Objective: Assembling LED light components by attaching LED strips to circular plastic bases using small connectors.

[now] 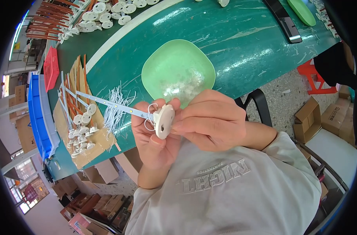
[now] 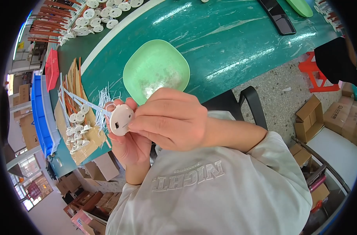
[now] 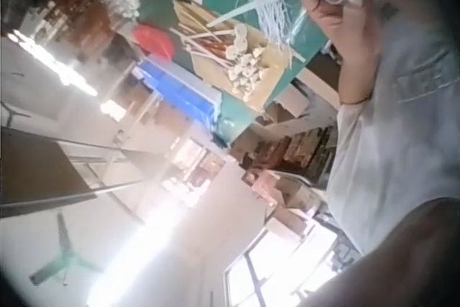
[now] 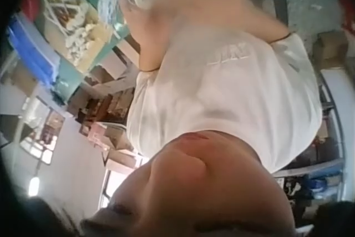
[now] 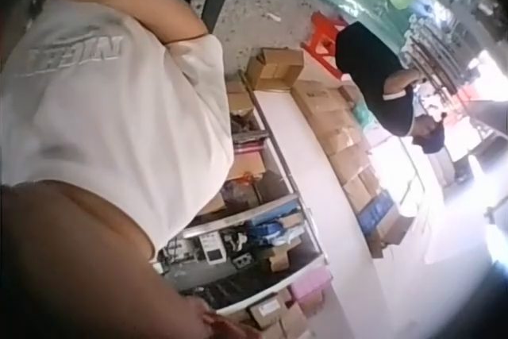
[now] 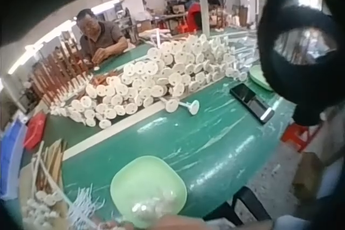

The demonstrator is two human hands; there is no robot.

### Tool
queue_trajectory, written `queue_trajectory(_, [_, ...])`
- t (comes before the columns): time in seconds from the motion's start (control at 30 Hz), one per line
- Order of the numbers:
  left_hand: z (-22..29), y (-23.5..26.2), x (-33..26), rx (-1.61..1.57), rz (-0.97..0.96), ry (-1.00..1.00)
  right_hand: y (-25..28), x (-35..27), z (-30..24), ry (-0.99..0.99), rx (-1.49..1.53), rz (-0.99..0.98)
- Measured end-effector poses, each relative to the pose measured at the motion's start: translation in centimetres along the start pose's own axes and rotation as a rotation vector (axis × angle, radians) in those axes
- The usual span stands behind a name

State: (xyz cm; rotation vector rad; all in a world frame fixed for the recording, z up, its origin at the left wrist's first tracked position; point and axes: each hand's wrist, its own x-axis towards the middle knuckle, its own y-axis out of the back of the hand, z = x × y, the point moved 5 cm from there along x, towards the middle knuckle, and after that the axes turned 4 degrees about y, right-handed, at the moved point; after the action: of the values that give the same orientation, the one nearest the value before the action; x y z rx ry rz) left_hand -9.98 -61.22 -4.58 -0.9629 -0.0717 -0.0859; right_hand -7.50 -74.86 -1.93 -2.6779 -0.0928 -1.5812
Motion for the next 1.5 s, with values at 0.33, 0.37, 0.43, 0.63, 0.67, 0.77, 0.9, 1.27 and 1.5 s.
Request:
queue_trajectory(0.33, [0.7, 0.9, -0.1, 0.063, -0.088, 0.032, 0.4, 0.9, -0.3, 0.015, 0.1, -0.158])
queue_trajectory(0.37, [0.6, 0.8, -0.2, 0.058, -0.102, 0.045, 0.5, 1.0, -0.4, -0.006, 0.115, -0.176])
queue_trajectory(0.43, [0.5, 0.7, -0.2, 0.053, -0.116, 0.058, 0.2, 0.8, -0.7, -0.028, 0.13, -0.194])
queue_trajectory(0.63, [0.3, 0.4, -0.7, 0.172, -0.037, 0.027, 0.1, 0.1, -1.8, 0.065, -0.128, -0.083])
queue_trajectory(0.67, [0.1, 0.6, -0.8, 0.18, 0.021, 0.015, 0.0, 0.0, -1.8, 0.066, -0.17, -0.08])
queue_trajectory(0.77, [0.4, 1.0, -0.8, 0.206, 0.059, 0.006, 0.0, 0.1, -1.2, 0.018, -0.116, -0.086])
queue_trajectory(0.9, [1.1, 0.4, -0.2, 0.323, -0.059, -0.062, 0.4, 0.2, -0.2, -0.133, 0.118, -0.122])
queue_trajectory(1.27, [1.0, -0.1, -0.3, 0.359, 0.021, -0.057, 0.5, 0.1, -0.2, -0.1, -0.023, -0.18])
queue_trajectory(1.5, [1.8, -0.7, -0.1, 0.463, -0.059, -0.092, 0.4, -0.1, 0.3, -0.211, 0.103, -0.148])
